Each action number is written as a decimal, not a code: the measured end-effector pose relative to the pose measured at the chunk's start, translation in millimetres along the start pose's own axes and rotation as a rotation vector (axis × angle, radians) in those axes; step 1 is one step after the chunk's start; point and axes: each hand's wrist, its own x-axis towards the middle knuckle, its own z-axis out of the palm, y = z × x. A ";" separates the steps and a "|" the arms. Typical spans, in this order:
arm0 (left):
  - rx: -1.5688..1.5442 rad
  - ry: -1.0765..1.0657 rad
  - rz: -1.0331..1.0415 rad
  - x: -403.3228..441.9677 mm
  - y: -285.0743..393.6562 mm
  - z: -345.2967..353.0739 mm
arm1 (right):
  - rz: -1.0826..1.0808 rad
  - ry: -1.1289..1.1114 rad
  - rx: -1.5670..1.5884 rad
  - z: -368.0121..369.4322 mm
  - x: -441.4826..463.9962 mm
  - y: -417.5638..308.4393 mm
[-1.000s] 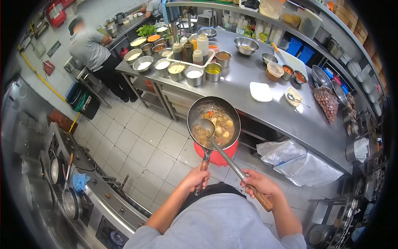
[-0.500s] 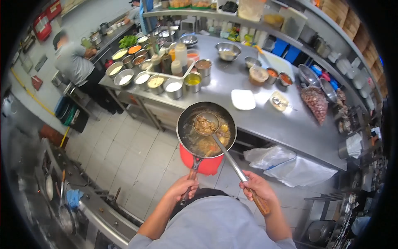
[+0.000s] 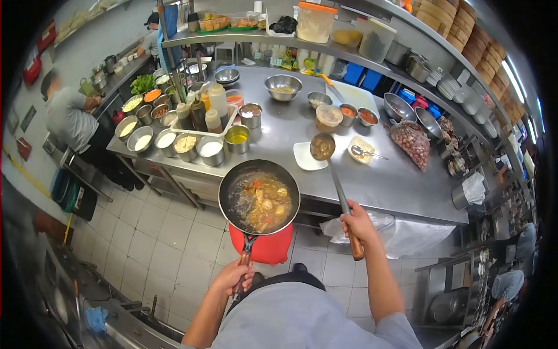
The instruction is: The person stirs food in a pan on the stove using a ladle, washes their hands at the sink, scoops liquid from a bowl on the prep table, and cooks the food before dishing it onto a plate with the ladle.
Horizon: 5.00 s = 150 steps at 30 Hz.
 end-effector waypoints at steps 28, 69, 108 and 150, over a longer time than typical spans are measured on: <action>-0.016 0.167 0.148 48.1 3.1 58.3 | -0.027 -0.262 -0.026 -41.1 -13.1 9.5; 0.034 0.320 0.195 54.7 -14.6 61.0 | 0.105 -0.585 -0.436 22.7 7.6 3.0; -0.028 0.381 0.322 57.4 -2.5 63.7 | -0.445 -0.367 -0.839 32.8 -38.3 0.5; -0.108 0.199 0.313 54.7 -7.1 65.9 | 0.344 -0.849 0.363 23.2 -20.4 -47.7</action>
